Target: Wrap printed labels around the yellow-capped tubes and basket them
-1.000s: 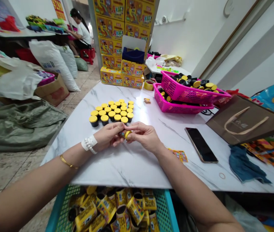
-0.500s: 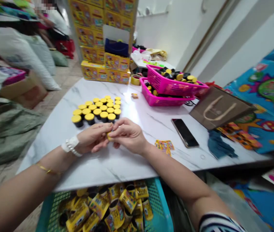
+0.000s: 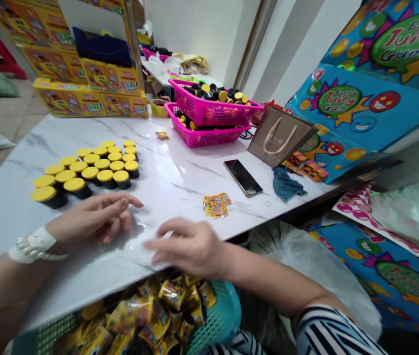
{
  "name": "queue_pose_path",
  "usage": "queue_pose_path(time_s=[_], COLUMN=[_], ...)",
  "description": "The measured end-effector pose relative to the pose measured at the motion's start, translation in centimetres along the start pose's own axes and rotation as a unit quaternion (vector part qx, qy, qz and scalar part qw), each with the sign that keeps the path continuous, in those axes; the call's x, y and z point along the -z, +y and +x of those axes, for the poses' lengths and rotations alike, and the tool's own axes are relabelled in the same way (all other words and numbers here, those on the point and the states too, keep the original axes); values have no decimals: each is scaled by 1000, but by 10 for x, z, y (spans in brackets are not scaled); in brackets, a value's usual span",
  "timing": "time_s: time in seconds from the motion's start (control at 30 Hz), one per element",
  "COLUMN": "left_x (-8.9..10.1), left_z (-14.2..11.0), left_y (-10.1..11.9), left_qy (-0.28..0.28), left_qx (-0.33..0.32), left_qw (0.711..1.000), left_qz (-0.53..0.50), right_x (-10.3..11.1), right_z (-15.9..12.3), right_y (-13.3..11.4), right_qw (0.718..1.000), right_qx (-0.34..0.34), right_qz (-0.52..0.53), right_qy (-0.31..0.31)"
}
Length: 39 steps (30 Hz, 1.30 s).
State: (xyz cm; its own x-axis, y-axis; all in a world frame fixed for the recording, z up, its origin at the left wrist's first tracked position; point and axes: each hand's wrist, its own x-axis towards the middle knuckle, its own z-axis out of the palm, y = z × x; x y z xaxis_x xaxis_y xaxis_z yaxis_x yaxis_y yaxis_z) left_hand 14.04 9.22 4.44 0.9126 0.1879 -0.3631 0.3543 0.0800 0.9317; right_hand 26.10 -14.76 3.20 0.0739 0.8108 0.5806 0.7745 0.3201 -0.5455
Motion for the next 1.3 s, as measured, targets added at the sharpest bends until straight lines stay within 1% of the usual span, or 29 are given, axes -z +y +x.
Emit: queue_pose_path(time_s=[0.03,0.07,0.1,0.13,0.17,0.2,0.27,0.33,0.43,0.53,0.6,0.63,0.73,0.8,0.83,0.87,0.9,0.93,0.97,1.0,1.03,1.1,1.13,1.17,1.2,1.3], left_x=[-1,-1,-1,-1,-1,-1,-1,0,0,-3,-5,-6,-6,-3,-2,0,2,3,4,4,4,3,2,1,0,-3], left_z=[0,1,1,1,2,3,4,5,6,5,4,4,5,6,7,7,8,8,8,8,8,7,6,6,5,4], left_y=[1,1,1,1,0,-1,-3,-6,-8,-8,-8,-7,-7,-7,-8,-8,-9,-9,-10,-10,-10,-10,-10,-9,-9,-7], left_qy=[-3,-6,-7,-6,-5,-5,-7,-6,13,46,69,80,110,136,151,164,172,176,175,171,166,160,163,167,170,162], left_qx=[-4,-8,-10,-13,-16,-19,-27,-34,-49,-87,-119,-134,-185,-215,-222,-223,-219,-211,-202,-193,-187,-183,-187,-190,-192,-183], left_qw=[1000,999,999,998,998,998,997,996,996,995,991,988,976,967,963,960,959,960,962,965,968,969,968,966,965,966], left_qz=[18,34,45,54,60,66,76,85,75,34,8,-1,-14,-25,-34,-43,-50,-53,-52,-46,-39,-32,-38,-49,-63,-84], right_x=[16,32,46,58,67,72,75,71,64,51,34,22,-16,-36,-43,-47,-48,-47,-44,-40,-36,-31,-31,-32,-34,-45], right_z=[-4,-9,-14,-19,-24,-30,-39,-43,-36,-10,16,31,69,86,91,94,96,98,100,103,106,112,114,115,115,110], right_y=[11,25,41,56,71,83,100,105,97,81,70,65,51,45,43,42,42,43,44,46,49,54,57,58,59,58], right_qw=[994,980,964,953,948,945,945,947,947,947,950,954,974,983,986,989,992,991,984,970,950,906,891,886,890,918], right_qx=[-61,-118,-161,-189,-209,-231,-247,-238,-202,-161,-124,-101,-41,-14,-13,-25,-52,-94,-148,-206,-260,-337,-357,-365,-365,-335], right_qz=[-69,-132,-179,-206,-219,-218,-207,-207,-235,-230,-204,-191,-140,-108,-90,-66,-34,10,62,118,172,251,268,270,261,212], right_qy=[52,94,114,114,99,78,55,53,80,156,200,206,170,146,138,126,114,98,78,52,19,-54,-81,-91,-85,-29])
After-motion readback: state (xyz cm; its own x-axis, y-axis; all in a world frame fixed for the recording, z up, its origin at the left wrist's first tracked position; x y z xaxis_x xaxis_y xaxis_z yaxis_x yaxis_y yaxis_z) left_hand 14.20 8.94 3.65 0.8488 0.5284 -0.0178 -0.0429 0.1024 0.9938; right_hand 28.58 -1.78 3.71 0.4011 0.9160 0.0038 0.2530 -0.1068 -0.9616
